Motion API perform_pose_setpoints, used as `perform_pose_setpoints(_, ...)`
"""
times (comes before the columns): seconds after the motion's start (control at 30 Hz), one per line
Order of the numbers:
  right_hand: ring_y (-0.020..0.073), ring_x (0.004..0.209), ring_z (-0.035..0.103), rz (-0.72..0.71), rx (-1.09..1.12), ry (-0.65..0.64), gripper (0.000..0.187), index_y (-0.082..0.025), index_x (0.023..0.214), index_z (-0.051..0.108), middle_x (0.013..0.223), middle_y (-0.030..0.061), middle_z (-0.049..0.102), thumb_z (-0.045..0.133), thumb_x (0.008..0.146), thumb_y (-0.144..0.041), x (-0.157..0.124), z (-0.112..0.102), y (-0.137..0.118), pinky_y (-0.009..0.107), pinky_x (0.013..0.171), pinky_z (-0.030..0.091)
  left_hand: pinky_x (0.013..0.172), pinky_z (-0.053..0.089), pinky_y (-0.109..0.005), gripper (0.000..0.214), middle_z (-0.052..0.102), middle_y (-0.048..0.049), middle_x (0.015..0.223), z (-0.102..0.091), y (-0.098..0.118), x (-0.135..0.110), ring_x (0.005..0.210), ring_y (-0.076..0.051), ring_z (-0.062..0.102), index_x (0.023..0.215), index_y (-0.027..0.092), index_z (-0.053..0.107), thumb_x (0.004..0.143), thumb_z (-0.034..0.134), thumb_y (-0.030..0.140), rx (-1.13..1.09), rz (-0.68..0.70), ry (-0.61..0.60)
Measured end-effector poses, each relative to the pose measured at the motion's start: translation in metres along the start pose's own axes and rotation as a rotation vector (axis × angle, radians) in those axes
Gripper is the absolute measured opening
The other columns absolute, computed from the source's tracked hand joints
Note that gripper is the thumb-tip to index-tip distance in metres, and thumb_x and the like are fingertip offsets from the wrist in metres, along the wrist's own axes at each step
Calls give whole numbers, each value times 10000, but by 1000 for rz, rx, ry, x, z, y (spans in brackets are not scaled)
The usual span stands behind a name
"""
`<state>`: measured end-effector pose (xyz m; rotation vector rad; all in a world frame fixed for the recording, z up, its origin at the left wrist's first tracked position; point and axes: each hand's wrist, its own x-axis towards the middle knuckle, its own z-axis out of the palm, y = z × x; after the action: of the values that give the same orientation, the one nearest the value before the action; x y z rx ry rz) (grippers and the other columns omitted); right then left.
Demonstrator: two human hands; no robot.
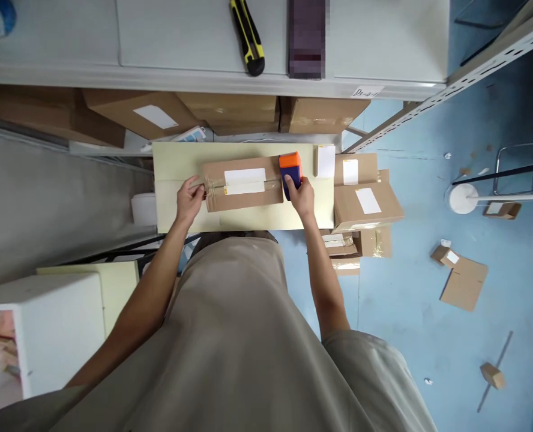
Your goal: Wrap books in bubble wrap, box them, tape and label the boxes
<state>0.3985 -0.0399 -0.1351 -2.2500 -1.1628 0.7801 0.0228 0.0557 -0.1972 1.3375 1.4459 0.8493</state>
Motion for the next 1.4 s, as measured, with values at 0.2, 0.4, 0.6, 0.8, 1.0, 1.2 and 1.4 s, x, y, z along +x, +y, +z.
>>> perform_pose_setpoints(0.2,218,807,636,34,237,135,593,-221,921,612,814,47,675,579,940,-813,-12,21,-21,324,723,500,805,614,-318,476,750,-63,831,2,4,-9,876,-227,755,892,182,757,890,744,658,-37,40,-51)
perform_pose_setpoints(0.4,209,857,672,-20,506,229,607,-190,975,642,894,60,707,574,944,-792,-46,16,-45,327,770,561,975,609,-364,428,808,-80,1040,-25,46,-18,1018,-245,757,1098,184,802,917,756,569,-81,207,50)
perform_pose_setpoints(0.6,294,1078,730,56,628,150,702,-131,1126,702,1042,150,795,596,911,-791,-94,79,-39,413,928,614,948,634,-381,189,758,-80,1107,-55,3,-45,995,-227,728,1030,202,816,882,800,318,46,184,274)
perform_pose_setpoints(0.8,281,1027,724,131,540,42,653,-134,1095,692,997,140,791,538,956,-754,-122,150,-19,435,939,607,954,635,-418,110,712,-65,968,-53,-72,-61,946,-222,732,892,188,743,802,762,128,59,-85,406)
perform_pose_setpoints(1.0,253,959,717,213,307,165,531,-186,1048,594,1005,136,758,445,1030,-695,-153,167,12,383,894,595,910,625,-362,291,705,-148,1284,-46,-92,-92,994,-203,716,1172,194,661,911,782,240,56,-152,482)
perform_pose_setpoints(1.2,351,978,776,4,-193,-169,597,-152,1362,522,1036,190,768,515,1053,-663,-224,139,53,416,804,603,916,638,-382,388,731,-125,1285,-16,-59,-192,1185,-265,713,1312,233,680,983,725,436,94,166,-64)
perform_pose_setpoints(1.4,401,1084,743,-460,-440,-364,573,-147,1305,561,1130,260,755,427,1097,-664,-239,111,68,540,943,608,1175,529,-511,503,704,-120,1391,-3,-31,-227,1338,-320,645,1425,282,678,943,797,365,225,357,-291)
